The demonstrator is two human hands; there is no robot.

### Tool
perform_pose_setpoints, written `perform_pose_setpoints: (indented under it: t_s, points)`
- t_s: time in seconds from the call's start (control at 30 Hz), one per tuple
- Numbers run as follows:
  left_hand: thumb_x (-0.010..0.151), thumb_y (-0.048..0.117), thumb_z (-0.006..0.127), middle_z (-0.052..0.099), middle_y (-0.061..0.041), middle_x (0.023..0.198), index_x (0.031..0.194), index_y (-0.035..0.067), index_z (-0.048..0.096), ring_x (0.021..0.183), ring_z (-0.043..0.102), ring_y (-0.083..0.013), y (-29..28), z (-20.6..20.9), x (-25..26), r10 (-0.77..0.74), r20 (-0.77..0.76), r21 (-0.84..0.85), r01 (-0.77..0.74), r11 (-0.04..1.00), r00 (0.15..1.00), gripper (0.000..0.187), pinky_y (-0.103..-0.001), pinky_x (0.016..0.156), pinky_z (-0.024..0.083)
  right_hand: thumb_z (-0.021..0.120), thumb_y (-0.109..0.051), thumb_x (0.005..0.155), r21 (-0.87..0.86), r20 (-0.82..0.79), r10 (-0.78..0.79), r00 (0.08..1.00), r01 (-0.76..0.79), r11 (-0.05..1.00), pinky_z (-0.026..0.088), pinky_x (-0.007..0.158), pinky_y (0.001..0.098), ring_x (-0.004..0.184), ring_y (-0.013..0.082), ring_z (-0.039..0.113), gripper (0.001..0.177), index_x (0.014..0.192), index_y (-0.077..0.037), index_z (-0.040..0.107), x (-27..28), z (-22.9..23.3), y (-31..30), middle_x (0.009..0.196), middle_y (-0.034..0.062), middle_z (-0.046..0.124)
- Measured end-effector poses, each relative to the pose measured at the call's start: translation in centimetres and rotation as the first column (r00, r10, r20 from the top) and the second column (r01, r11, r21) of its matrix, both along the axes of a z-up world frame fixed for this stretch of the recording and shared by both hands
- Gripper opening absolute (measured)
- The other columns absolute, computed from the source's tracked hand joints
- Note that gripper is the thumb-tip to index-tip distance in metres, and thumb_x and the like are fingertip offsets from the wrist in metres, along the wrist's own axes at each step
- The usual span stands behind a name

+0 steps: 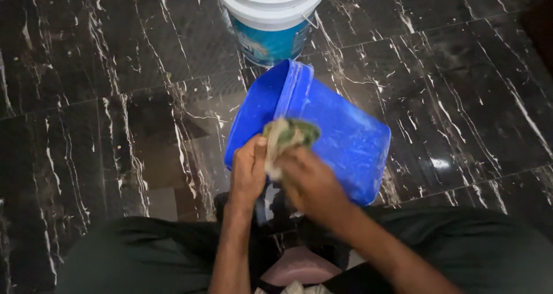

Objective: The person scrubs the inside of a white bucket lid with a green and yellow cloth, then scrubs the inside and outside of a blue plastic container with the same cloth.

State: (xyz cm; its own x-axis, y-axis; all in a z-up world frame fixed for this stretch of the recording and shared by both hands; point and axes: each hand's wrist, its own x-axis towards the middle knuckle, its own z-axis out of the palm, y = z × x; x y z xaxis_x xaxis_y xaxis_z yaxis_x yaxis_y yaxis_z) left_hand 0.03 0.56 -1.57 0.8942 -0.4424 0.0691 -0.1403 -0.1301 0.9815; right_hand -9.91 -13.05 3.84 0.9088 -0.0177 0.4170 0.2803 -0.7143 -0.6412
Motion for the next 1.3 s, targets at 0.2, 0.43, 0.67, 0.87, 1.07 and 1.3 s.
perform_pose_setpoints:
  t_s: [0.2, 0.43, 0.67, 0.87, 1.07, 1.3]
  points:
    - [0.11, 0.042, 0.04, 0.059, -0.002, 0.069, 0.093, 0.0, 0.068, 0.065, 0.052, -0.0102, -0.1, -0.5, -0.1, -0.012, -0.057, -0.02, 0.01, 1.0, 0.998, 0.054, -0.033, 0.057, 0.045, 0.067, 0.003, 0.085, -0.081, -0.026, -0.026, 0.999, 0.024, 0.996, 0.057, 0.083, 0.0404, 0.098, 0.035, 0.066, 0.027, 0.112, -0.001, 0.065, 3.2, -0.9, -2.7, 0.11, 0.0168, 0.062]
    - [0.107, 0.045, 0.038, 0.058, 0.001, 0.064, 0.091, 0.003, 0.069, 0.06, 0.054, -0.0096, -0.3, 0.4, -0.5, -0.01, -0.062, 0.013, 0.011, 1.0, 0.998, 0.055, -0.033, 0.055, 0.046, 0.066, 0.005, 0.089, 0.033, 0.187, -0.227, 0.956, 0.224, 0.974, 0.052, 0.093, 0.0438, 0.105, 0.041, 0.064, 0.023, 0.112, 0.0, 0.065, 10.8, 0.2, -7.8, 0.11, 0.0197, 0.062]
    - [0.113, 0.044, 0.038, 0.053, 0.0, 0.068, 0.091, 0.0, 0.063, 0.066, 0.048, -0.0087, 0.4, -0.8, 0.0, 0.061, 0.06, 0.021, -0.063, 0.998, 0.996, 0.055, -0.031, 0.059, 0.044, 0.067, 0.003, 0.084, 0.055, -0.025, -0.094, 0.995, 0.095, 0.994, 0.055, 0.084, 0.043, 0.099, 0.0374, 0.065, 0.031, 0.114, -0.003, 0.064, 2.0, -1.2, 0.1, 0.106, 0.0176, 0.059]
    - [0.108, 0.043, 0.038, 0.052, 0.003, 0.063, 0.087, 0.003, 0.068, 0.058, 0.044, -0.0089, 0.3, -1.2, 0.3, 0.022, -0.141, -0.025, -0.026, 0.999, 0.99, 0.054, -0.034, 0.05, 0.035, 0.065, 0.005, 0.08, 0.013, 0.058, -0.047, 0.997, 0.046, 0.999, 0.055, 0.084, 0.0434, 0.1, 0.0394, 0.064, 0.036, 0.115, -0.002, 0.062, 2.3, -0.4, 0.0, 0.108, 0.0186, 0.059]
    - [0.11, 0.045, 0.041, 0.044, 0.001, 0.064, 0.085, 0.002, 0.057, 0.064, 0.043, -0.0086, 0.1, -0.5, 0.0, 0.022, 0.034, 0.042, -0.023, 0.999, 0.999, 0.053, -0.034, 0.055, 0.039, 0.068, 0.001, 0.092, 0.055, 0.142, -0.206, 0.968, 0.2, 0.978, 0.053, 0.09, 0.0431, 0.103, 0.0386, 0.064, 0.022, 0.114, -0.001, 0.063, 8.5, 0.2, -6.2, 0.108, 0.0193, 0.06]
    - [0.111, 0.042, 0.042, 0.051, 0.002, 0.071, 0.092, 0.001, 0.06, 0.07, 0.045, -0.0077, 0.5, -0.1, 0.2, 0.008, 0.011, -0.043, -0.007, 0.999, 1.0, 0.05, -0.034, 0.058, 0.043, 0.075, -0.009, 0.074, -0.102, -0.032, 0.091, 0.995, -0.094, 0.99, 0.054, 0.082, 0.0448, 0.098, 0.0388, 0.064, 0.033, 0.105, -0.004, 0.066, 2.0, 1.6, -1.5, 0.104, 0.018, 0.059]
